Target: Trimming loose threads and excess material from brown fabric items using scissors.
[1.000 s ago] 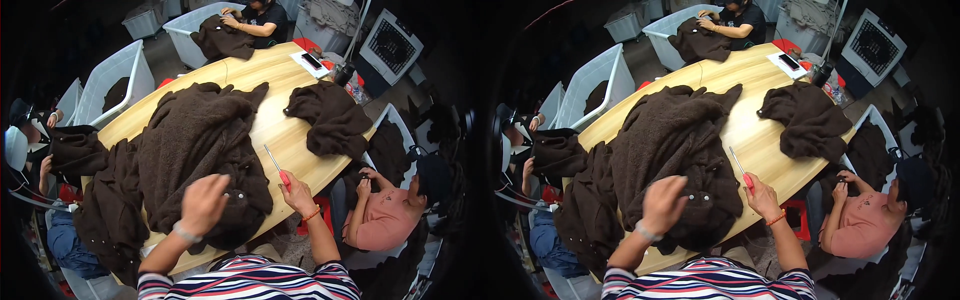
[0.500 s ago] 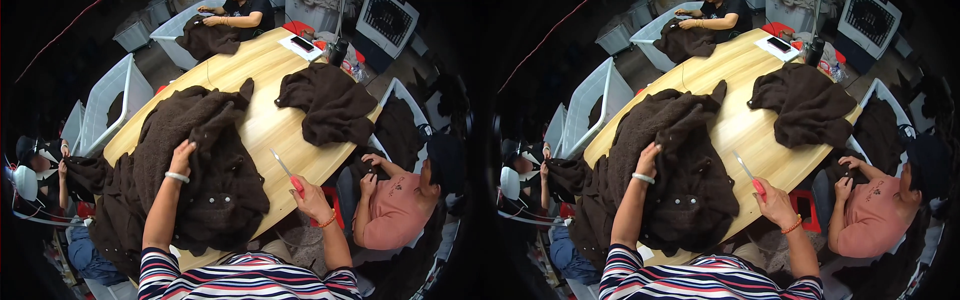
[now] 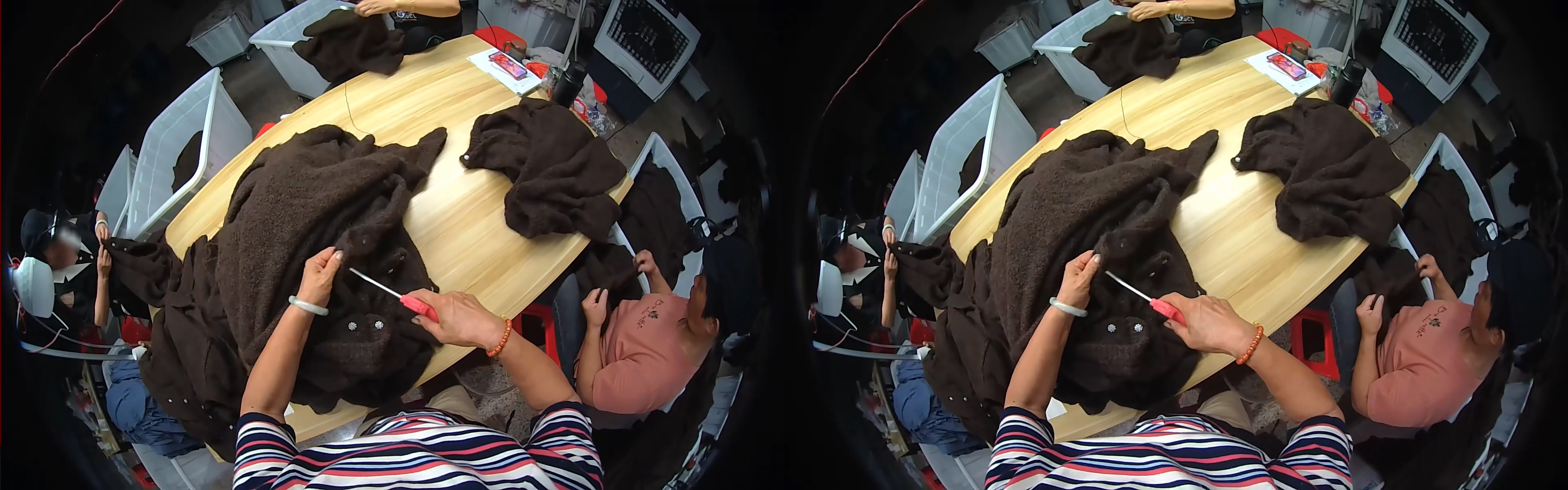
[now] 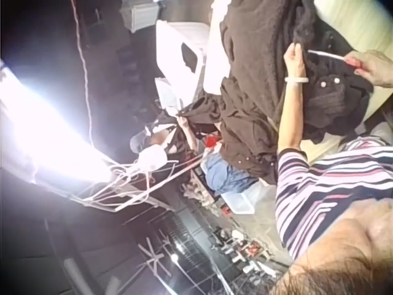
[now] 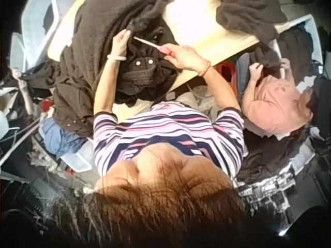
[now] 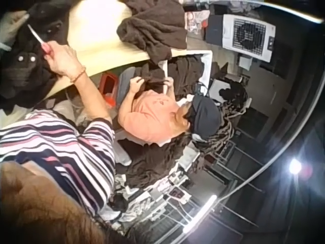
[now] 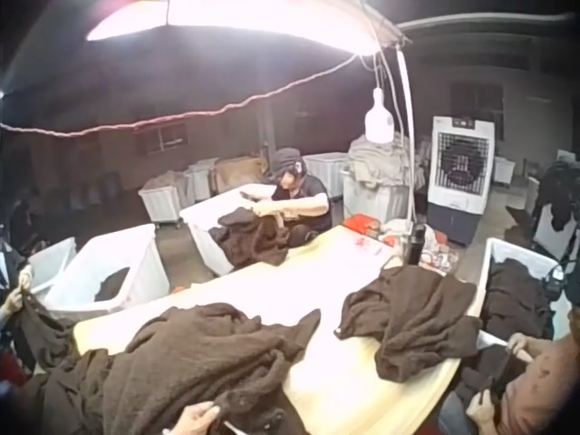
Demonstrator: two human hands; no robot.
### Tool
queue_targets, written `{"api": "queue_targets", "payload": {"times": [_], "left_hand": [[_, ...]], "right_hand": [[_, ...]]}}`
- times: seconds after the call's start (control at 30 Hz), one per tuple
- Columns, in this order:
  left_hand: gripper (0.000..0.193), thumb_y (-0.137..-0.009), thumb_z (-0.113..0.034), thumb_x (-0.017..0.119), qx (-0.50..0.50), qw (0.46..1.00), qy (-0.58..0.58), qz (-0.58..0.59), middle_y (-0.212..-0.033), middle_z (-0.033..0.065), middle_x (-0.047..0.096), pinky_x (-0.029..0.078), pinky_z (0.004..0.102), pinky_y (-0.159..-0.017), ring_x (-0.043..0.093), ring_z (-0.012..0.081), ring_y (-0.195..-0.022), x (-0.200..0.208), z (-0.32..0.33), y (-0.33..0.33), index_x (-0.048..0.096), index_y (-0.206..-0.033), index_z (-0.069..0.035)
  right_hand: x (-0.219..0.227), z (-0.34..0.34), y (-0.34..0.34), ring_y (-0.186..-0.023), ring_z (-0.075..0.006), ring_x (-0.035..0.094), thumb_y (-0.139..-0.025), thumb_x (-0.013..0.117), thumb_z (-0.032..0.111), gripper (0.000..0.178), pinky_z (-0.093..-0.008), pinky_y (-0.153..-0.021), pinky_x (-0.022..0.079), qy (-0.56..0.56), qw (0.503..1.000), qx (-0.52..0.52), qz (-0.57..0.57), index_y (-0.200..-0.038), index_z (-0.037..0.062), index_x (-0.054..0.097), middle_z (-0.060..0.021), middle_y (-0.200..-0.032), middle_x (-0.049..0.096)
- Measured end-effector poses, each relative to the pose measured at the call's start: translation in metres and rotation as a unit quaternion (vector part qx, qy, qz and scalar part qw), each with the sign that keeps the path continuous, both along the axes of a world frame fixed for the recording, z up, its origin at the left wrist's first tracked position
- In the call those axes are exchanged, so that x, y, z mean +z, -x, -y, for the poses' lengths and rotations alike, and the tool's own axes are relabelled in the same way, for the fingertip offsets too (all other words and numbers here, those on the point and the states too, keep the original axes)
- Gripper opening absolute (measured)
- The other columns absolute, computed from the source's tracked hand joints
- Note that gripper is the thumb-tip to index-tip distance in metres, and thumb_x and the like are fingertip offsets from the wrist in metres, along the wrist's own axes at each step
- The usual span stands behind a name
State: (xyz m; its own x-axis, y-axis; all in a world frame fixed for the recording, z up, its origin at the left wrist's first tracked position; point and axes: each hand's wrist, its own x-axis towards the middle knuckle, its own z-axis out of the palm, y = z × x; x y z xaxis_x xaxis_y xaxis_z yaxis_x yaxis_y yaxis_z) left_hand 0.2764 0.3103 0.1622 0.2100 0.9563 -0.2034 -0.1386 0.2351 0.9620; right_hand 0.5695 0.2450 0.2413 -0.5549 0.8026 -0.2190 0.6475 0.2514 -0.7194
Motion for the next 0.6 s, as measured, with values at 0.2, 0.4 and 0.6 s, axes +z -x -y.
{"api": "queue_targets", "payload": {"times": [0.2, 0.4, 0.6], "left_hand": [[0.031, -0.095, -0.013, 0.049, -0.137, 0.954, -0.183, -0.195, -0.085, 0.003, 0.058, 0.043, 0.0259, -0.073, 0.051, 0.0104, -0.078, 0.129, 0.061, -0.043, 0.057, -0.114, 0.01], [0.039, -0.09, -0.027, 0.059, -0.065, 0.994, -0.07, -0.05, -0.09, 0.0108, 0.065, 0.047, 0.0268, -0.075, 0.062, 0.017, -0.083, 0.191, 0.148, 0.023, 0.062, -0.101, 0.01], [0.044, -0.095, -0.043, 0.058, 0.205, 0.973, -0.039, 0.094, -0.099, 0.0079, 0.063, 0.051, 0.029, -0.083, 0.062, 0.0153, -0.09, 0.169, 0.162, 0.087, 0.052, -0.103, 0.0]], "right_hand": [[-0.023, -0.041, 0.002, -0.108, -0.0366, 0.058, -0.082, 0.067, 0.011, 0.048, -0.0425, -0.087, 0.051, -0.175, 0.961, -0.196, -0.089, -0.127, 0.0106, 0.052, -0.0126, -0.123, 0.056], [-0.032, -0.056, 0.027, -0.102, -0.0396, 0.062, -0.084, 0.056, 0.001, 0.045, -0.0445, -0.085, 0.05, -0.186, 0.959, -0.19, -0.095, -0.126, 0.0153, 0.053, -0.0157, -0.114, 0.063], [0.039, -0.094, -0.009, -0.104, -0.0349, 0.065, -0.065, 0.05, -0.007, 0.055, -0.032, -0.088, 0.048, -0.111, 0.977, -0.15, -0.101, -0.118, 0.0053, 0.06, -0.0219, -0.103, 0.066]]}}
